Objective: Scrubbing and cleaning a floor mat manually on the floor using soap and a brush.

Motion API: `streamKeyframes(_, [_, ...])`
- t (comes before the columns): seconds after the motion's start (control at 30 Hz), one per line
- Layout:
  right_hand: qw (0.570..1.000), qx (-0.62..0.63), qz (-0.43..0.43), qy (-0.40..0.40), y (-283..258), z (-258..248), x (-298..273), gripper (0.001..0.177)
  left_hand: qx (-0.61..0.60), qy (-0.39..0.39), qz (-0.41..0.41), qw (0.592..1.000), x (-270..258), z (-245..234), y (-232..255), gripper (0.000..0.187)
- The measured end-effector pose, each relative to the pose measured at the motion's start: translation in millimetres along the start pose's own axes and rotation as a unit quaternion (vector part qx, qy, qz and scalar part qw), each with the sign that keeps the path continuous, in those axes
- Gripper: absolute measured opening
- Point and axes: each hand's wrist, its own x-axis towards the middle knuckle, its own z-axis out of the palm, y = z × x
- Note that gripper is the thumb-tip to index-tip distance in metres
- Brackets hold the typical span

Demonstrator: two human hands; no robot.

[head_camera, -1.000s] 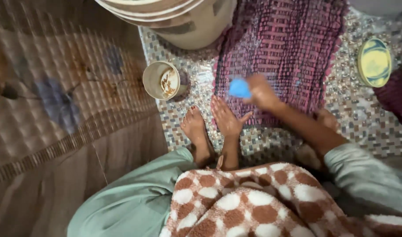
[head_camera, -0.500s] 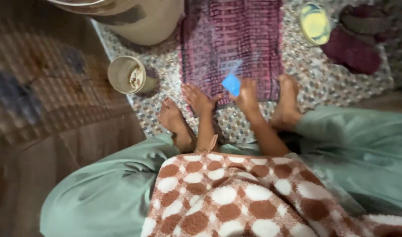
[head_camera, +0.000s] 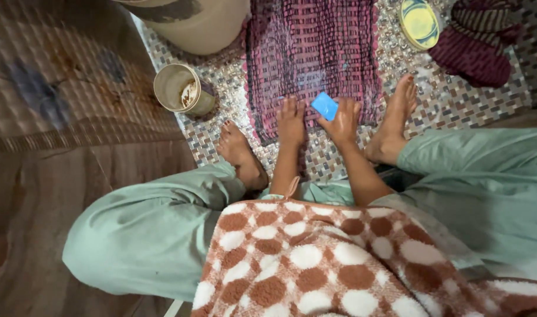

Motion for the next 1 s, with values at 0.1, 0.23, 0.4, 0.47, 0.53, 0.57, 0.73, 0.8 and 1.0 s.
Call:
streamKeyframes(0.1, [1.0,-0.003,0.017,0.011,-0.4,0.1,-0.9,0.069,-0.022,0.004,0.068,0.997,-9.1,-15.3,14.5,0.075])
streamKeyframes(0.23, [0.999,-0.025,0.01,-0.017,3.1,-0.3,5.0,0.073,-0.099,-0.119,0.011,0.988,0.1,-74.3,32.5,0.081])
streamKeyframes(0.4, [1.0,-0.025,-0.003,0.014,9.3,12.8,20.4,0.071,-0.119,-0.144,-0.01,0.982,0.8,-81.8,31.2,0.084])
streamKeyframes(0.47, [0.978,0.162,0.131,-0.031,26.7,30.4,32.8,0.06,-0.104,-0.053,0.008,0.993,-2.9,-65.6,27.9,0.076])
streamKeyframes(0.53, [0.906,0.343,0.237,-0.069,56.5,61.4,46.0,0.052,-0.109,-0.029,0.005,0.994,-5.5,-75.7,31.5,0.062])
streamKeyframes(0.57, [0.789,0.506,0.334,-0.102,71.4,77.0,51.2,0.046,-0.114,-0.005,0.003,0.993,-7.8,-80.7,33.2,0.05])
streamKeyframes(0.73, [0.517,0.756,0.386,-0.108,80.0,74.9,75.2,0.042,-0.152,-0.031,0.036,0.987,0.7,-132.7,39.5,0.049])
streamKeyframes(0.8, [0.522,0.743,0.411,-0.082,82.1,76.8,87.4,0.04,-0.165,-0.038,0.067,0.983,2.4,-136.4,37.0,0.054])
streamKeyframes(1.0, [0.638,0.706,0.306,-0.004,100.8,73.5,102.3,0.027,-0.103,-0.09,0.172,0.976,11.0,-24.6,41.1,0.06])
